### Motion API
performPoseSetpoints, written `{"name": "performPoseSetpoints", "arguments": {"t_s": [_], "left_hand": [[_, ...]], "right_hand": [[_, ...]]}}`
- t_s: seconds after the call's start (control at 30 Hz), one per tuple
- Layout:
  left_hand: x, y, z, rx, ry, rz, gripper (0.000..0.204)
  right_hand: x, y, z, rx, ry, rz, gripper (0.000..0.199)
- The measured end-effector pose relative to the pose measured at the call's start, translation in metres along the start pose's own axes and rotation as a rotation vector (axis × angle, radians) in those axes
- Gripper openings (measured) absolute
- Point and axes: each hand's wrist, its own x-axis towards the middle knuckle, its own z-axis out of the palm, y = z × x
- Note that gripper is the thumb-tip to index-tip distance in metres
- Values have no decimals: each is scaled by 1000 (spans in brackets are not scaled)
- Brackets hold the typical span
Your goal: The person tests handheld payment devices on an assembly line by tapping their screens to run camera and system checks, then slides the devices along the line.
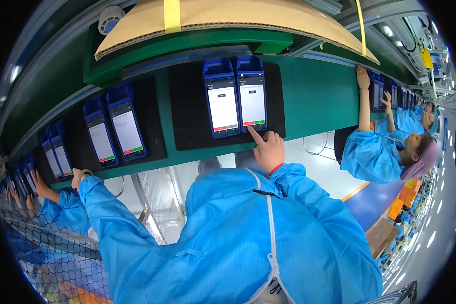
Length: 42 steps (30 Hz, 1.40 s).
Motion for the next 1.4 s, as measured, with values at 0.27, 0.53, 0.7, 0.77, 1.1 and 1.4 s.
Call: {"name": "performPoseSetpoints", "arguments": {"t_s": [0.27,0.53,0.7,0.77,1.1,1.4], "left_hand": [[-31,7,-6,-192,-39,-82,44],[22,-9,-2,-387,-378,-329,35],[-10,-22,-13,-370,-193,-256,31],[-91,-11,-31,-420,44,-50,28],[-331,-114,-79,-584,-1368,1072,36],[-386,-121,-65,-389,-1650,793,59]], "right_hand": [[8,-23,-5,53,-129,-84,56],[26,-64,-13,80,-383,-211,60],[14,-45,-3,178,-223,-240,61],[9,-36,5,189,-146,-219,60],[-2,2,17,422,115,117,49],[3,7,18,373,60,185,56]]}}
